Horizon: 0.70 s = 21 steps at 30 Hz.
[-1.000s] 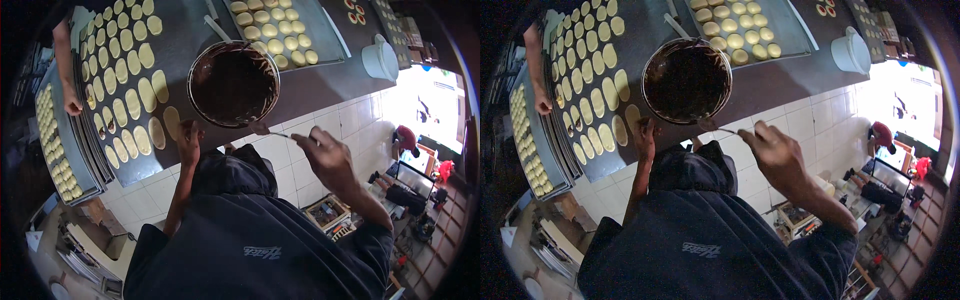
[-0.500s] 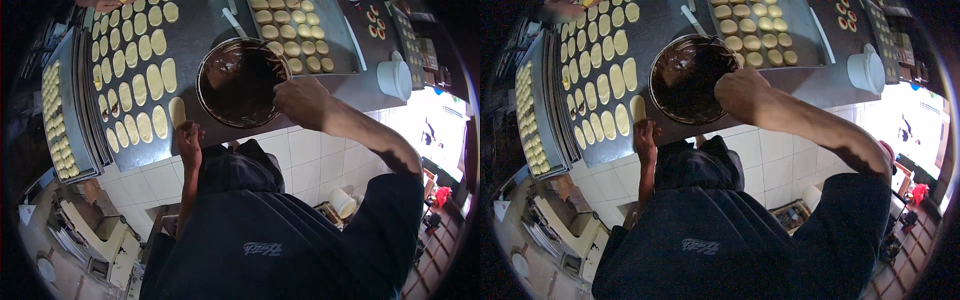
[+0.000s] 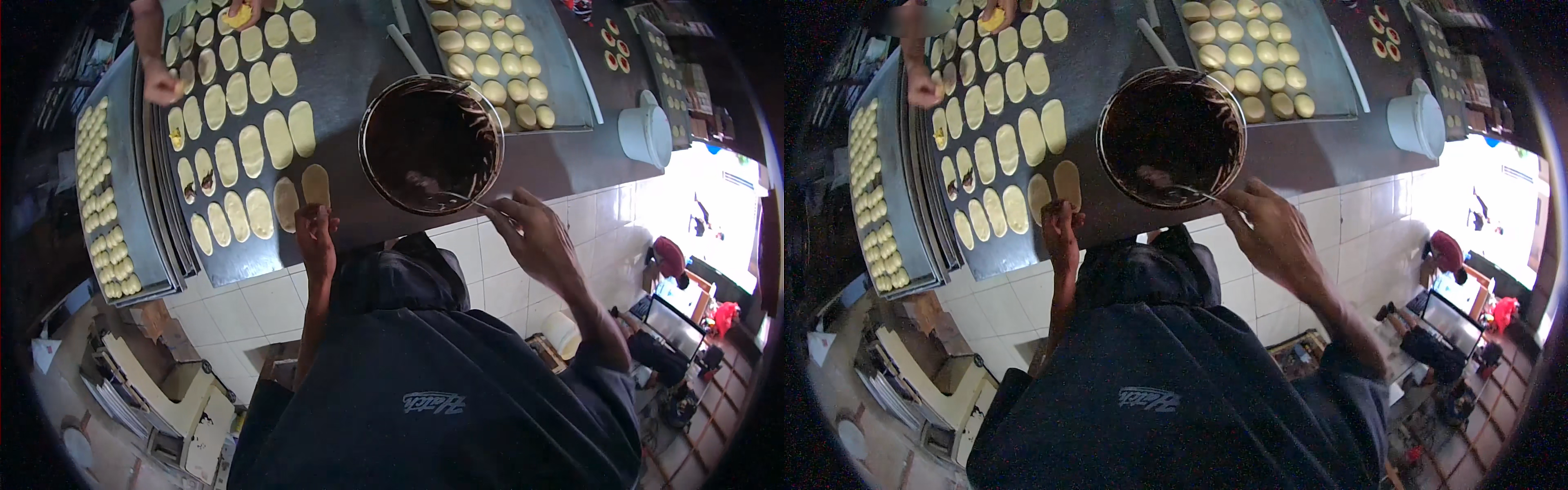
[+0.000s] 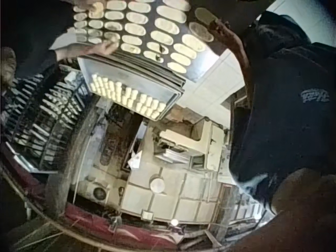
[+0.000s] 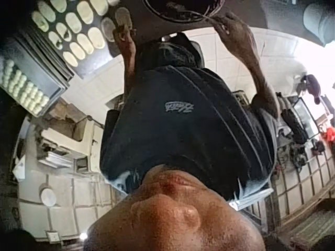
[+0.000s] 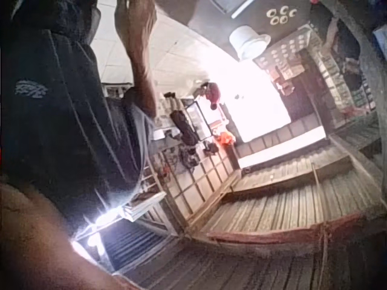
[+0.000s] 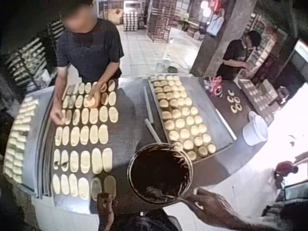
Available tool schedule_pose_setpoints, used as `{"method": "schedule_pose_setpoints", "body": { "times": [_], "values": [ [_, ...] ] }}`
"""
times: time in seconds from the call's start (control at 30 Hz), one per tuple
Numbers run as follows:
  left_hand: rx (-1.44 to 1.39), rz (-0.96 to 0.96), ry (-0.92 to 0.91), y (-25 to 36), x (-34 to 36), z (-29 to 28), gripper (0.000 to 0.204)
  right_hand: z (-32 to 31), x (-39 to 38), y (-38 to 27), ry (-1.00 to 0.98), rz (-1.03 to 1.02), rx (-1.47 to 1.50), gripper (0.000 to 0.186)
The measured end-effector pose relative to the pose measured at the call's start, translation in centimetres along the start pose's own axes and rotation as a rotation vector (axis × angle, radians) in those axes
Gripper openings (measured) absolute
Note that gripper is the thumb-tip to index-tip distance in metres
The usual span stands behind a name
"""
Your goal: Preparing dough by applying chocolate filling, adding toppings, and rolling them into shapes.
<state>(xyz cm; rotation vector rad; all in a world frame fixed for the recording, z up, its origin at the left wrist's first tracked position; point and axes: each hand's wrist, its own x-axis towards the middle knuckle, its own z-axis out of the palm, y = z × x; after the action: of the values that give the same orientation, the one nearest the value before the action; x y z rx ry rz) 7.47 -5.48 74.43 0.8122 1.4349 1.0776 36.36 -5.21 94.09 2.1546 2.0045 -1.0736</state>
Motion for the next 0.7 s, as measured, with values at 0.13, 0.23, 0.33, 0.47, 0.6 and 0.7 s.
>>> {"method": "schedule_pose_setpoints", "body": {
  "times": [0.13, 0.23, 0.33, 0.47, 0.6, 0.7],
  "values": [
    [0.002, -0.022, -0.13, 0.4, 0.7, 0.9, 0.021, 3.4, -3.2, -0.4, 0.232, 0.163, 0.136, 0.023],
    [0.063, -0.046, -0.25, 1.7, 1.1, 2.2, 0.021, 7.6, -3.6, -1.9, 0.217, 0.316, -0.036, 0.028],
    [0.055, -0.057, -0.297, 2.2, 1.5, 2.7, 0.021, 10.2, -5.9, -2.2, 0.241, 0.313, -0.174, 0.034],
    [0.06, -0.061, -0.3, 1.9, 1.4, 2.4, 0.02, 7.2, -9.5, -2.1, 0.185, 0.335, -0.256, 0.033],
    [0.063, -0.083, -0.298, 1.7, 0.8, 2.7, 0.02, 3.4, -6.7, -0.5, 0.4, 0.177, -0.274, 0.02],
    [0.063, -0.044, -0.29, 2.0, 0.1, 3.0, 0.02, 2.2, -3.0, 2.0, 0.482, -0.008, -0.287, 0.017]
  ]
}}
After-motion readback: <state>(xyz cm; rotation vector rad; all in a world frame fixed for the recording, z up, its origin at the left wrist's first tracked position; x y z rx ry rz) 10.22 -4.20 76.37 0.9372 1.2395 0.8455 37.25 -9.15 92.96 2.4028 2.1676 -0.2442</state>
